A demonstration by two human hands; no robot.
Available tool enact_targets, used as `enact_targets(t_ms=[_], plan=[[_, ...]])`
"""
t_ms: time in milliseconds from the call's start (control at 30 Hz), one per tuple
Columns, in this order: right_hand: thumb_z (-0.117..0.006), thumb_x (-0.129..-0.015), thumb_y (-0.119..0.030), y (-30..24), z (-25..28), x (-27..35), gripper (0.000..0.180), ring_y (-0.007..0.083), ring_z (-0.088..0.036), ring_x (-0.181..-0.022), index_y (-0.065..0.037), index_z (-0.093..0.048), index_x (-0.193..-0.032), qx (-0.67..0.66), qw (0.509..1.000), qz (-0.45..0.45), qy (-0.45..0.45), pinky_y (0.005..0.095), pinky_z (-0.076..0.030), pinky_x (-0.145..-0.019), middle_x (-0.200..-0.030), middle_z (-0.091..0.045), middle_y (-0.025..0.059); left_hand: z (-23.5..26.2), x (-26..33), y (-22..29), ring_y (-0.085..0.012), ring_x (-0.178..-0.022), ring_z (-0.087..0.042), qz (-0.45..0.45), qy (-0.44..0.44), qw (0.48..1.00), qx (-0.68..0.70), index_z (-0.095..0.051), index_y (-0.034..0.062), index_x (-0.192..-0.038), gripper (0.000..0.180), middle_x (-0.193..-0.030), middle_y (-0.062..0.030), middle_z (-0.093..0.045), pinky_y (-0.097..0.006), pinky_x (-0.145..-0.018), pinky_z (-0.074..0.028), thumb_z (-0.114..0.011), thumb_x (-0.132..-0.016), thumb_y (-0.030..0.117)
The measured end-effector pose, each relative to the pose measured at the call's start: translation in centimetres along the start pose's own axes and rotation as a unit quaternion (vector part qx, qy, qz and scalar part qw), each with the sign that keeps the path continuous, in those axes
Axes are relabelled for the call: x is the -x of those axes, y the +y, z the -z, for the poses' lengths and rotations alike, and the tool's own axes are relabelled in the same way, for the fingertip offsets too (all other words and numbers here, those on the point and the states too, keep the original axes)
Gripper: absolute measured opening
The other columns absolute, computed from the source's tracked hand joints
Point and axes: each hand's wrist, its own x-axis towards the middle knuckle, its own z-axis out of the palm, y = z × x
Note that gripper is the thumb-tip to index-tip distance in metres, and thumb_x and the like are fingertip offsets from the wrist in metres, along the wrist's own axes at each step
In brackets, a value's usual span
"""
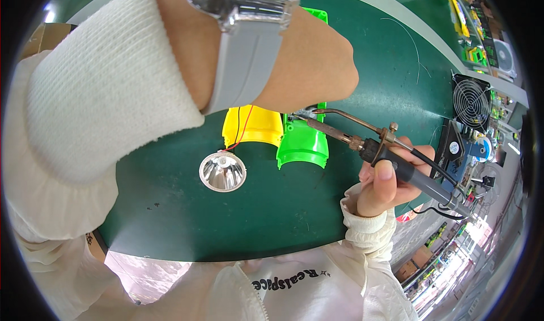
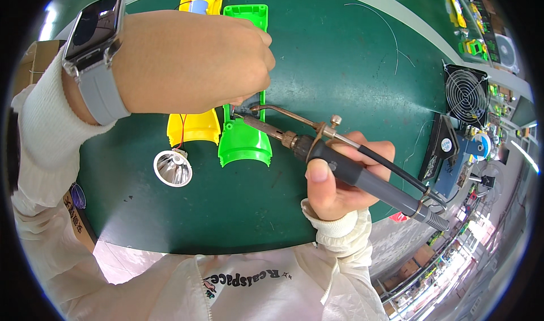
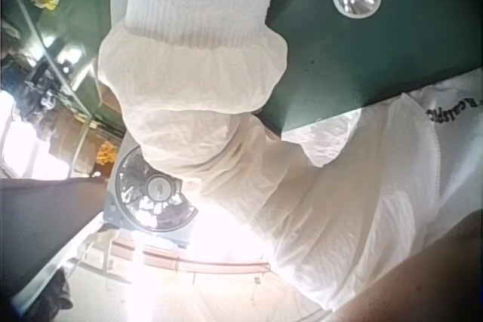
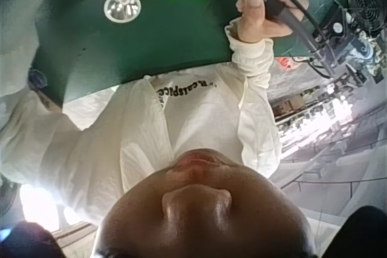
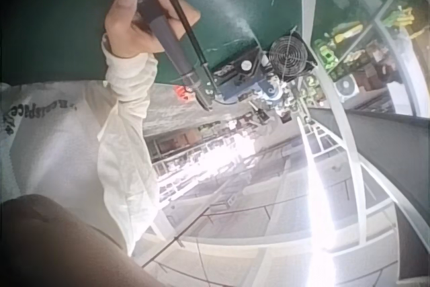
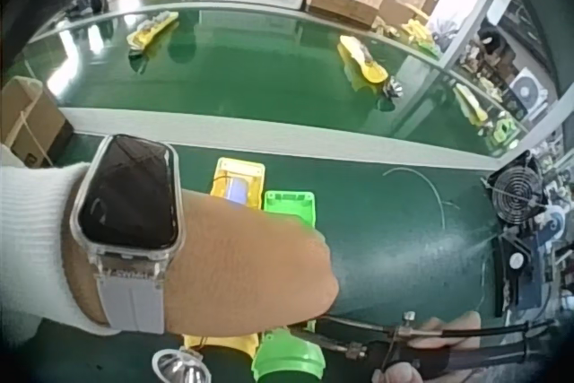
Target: The person solders internal wiring and components of portable flashlights, connecting circuit boards, batteries, and reflectors within the flashlight housings. This is done using a soldering iron and solder wire, with a fume extractor fan in use.
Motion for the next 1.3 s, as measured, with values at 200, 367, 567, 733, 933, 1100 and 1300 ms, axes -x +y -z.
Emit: enact_targets(t_ms=[200, 367, 567, 733, 933, 1100, 1300], plan=[[-0.078, -0.078, -0.019, 0.3, 0.1, 0.2, 0.041, 0.0145, -0.052, -0.061, 0.001, -0.044, -0.091, 0.022, 1.0, 0.009, -0.018, 0.028, -0.044, -0.054, -0.084, -0.047, 0.0064, -0.2, 0.0, 0.1, -0.0243, -0.09, -0.062, -0.002, -0.005, 1.0, -0.023, -0.064, 0.0059, -0.071, 0.004, -0.082, -0.0083, -0.064, -0.034, -0.08, -0.052, -0.063, -0.075, 0.006], [-0.078, -0.078, -0.019, 0.3, 0.1, 0.2, 0.042, 0.0144, -0.051, -0.06, 0.001, -0.044, -0.092, 0.024, 0.999, 0.015, -0.023, 0.028, -0.044, -0.054, -0.083, -0.047, 0.0064, 0.0, 0.2, 0.7, -0.0244, -0.089, -0.062, 0.004, 0.036, 0.996, -0.079, -0.065, 0.006, -0.071, 0.004, -0.081, -0.0084, -0.064, -0.034, -0.079, -0.052, -0.064, -0.074, 0.006], [-0.078, -0.077, -0.019, 0.2, 0.2, 0.3, 0.043, 0.0137, -0.05, -0.06, -0.001, -0.043, -0.094, 0.007, 1.0, 0.003, -0.027, 0.0269, -0.044, -0.054, -0.078, -0.05, 0.0065, 0.6, 0.2, 0.1, -0.0247, -0.088, -0.063, 0.005, 0.006, 1.0, 0.004, -0.065, 0.0067, -0.071, 0.002, -0.082, -0.0086, -0.064, -0.034, -0.078, -0.052, -0.064, -0.073, 0.007], [-0.078, -0.077, -0.019, 0.2, 0.2, 0.2, 0.043, 0.0131, -0.05, -0.059, -0.001, -0.043, -0.094, 0.018, 1.0, -0.001, -0.021, 0.0263, -0.043, -0.053, -0.077, -0.052, 0.0065, -0.5, 0.1, -0.1, -0.0251, -0.087, -0.063, 0.004, 0.019, 1.0, -0.011, -0.065, 0.0068, -0.072, 0.002, -0.082, -0.009, -0.064, -0.034, -0.076, -0.052, -0.064, -0.073, 0.007], [-0.078, -0.077, -0.018, 0.1, 0.1, 0.2, 0.043, 0.0134, -0.05, -0.059, -0.001, -0.043, -0.093, -0.013, 1.0, -0.003, -0.018, 0.0263, -0.043, -0.053, -0.078, -0.051, 0.0063, -1.2, 0.2, 0.0, -0.0251, -0.087, -0.064, 0.01, 0.029, 0.99, -0.139, -0.065, 0.0069, -0.071, 0.002, -0.082, -0.0087, -0.064, -0.035, -0.076, -0.052, -0.064, -0.073, 0.007], [-0.078, -0.077, -0.018, 0.3, 0.0, 0.2, 0.042, 0.0133, -0.05, -0.058, 0.0, -0.043, -0.092, 0.013, 1.0, 0.013, -0.014, 0.0262, -0.043, -0.053, -0.077, -0.05, 0.006, -0.5, 0.2, 0.2, -0.0249, -0.087, -0.064, 0.013, 0.016, 0.999, -0.044, -0.065, 0.007, -0.07, 0.003, -0.082, -0.0088, -0.064, -0.035, -0.076, -0.053, -0.064, -0.073, 0.007], [-0.078, -0.078, -0.018, 0.2, 0.0, 0.2, 0.042, 0.0134, -0.05, -0.059, 0.0, -0.043, -0.093, 0.007, 1.0, 0.009, -0.018, 0.0264, -0.042, -0.053, -0.079, -0.049, 0.0061, -0.3, 0.0, 0.1, -0.0251, -0.088, -0.064, 0.013, 0.003, 1.0, -0.015, -0.065, 0.007, -0.071, 0.003, -0.082, -0.0088, -0.064, -0.035, -0.076, -0.053, -0.064, -0.073, 0.007]])
